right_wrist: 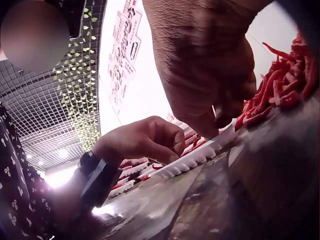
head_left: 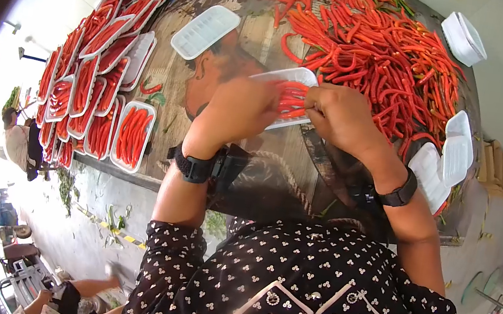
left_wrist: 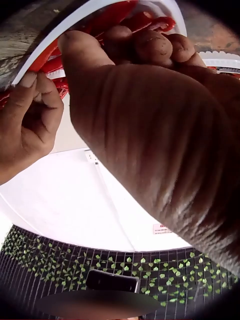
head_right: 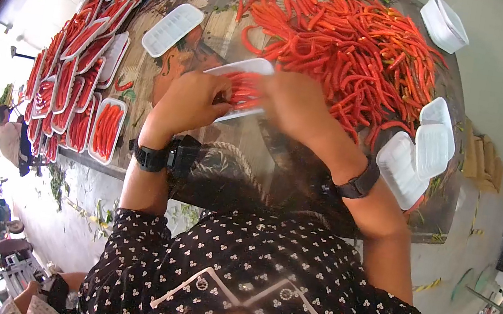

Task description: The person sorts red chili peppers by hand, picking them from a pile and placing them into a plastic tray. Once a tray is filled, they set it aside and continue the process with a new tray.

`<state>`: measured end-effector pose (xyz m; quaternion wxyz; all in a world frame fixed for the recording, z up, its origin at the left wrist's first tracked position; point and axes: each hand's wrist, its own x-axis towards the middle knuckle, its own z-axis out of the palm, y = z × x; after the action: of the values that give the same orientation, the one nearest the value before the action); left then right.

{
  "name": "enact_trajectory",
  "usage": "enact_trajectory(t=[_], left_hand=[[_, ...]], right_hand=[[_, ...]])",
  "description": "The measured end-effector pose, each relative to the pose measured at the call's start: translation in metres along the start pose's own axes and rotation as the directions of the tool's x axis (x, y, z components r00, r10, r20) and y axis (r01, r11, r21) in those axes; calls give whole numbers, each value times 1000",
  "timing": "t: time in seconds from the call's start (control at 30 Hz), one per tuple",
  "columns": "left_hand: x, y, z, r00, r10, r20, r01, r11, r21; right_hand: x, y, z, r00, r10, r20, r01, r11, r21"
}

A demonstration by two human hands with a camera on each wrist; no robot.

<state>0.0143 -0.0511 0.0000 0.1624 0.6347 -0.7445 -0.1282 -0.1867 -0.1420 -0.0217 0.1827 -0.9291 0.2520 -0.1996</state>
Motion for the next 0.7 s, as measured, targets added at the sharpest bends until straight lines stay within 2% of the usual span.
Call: enact_trajectory(t=[0.07, 0.13, 0.2, 0.27, 0.37, 0.5, 0.57, 0.7], left_hand=[[0, 2, -4, 1000, 13, -6, -13, 1000, -8], [-1, 2, -7, 1000, 20, -12, -20, 1000, -16], [-2, 1, -9, 997, -2, -71, -1, 999, -46], [-3, -2, -10, 995, 7, -95, -11, 999, -45], [-2, 0, -11, 994, -3, -106, -1, 999, -35], [-2, 3, -13, 996, -36, -76, 36, 999, 7], [-2, 0, -12, 997, -28, -69, 29, 1000, 4], [-1, -2, -12, 998, -37, -52, 37, 999, -6]], right_hand=[[2, 3, -5, 1000, -24, -1, 24, 1000, 20], [4, 10, -16, 997, 79, 21, -81, 995, 64], [5, 24, -31, 996, 87, -19, -86, 994, 64], [4, 37, -42, 962, 177, -206, -188, 982, -35], [7, 49, -51, 949, 237, -208, -259, 962, -84], [16, 49, -49, 940, 255, -225, -282, 954, -97], [23, 50, -44, 940, 192, -281, -240, 959, -149], [33, 58, -33, 949, 147, -278, -193, 970, -145]])
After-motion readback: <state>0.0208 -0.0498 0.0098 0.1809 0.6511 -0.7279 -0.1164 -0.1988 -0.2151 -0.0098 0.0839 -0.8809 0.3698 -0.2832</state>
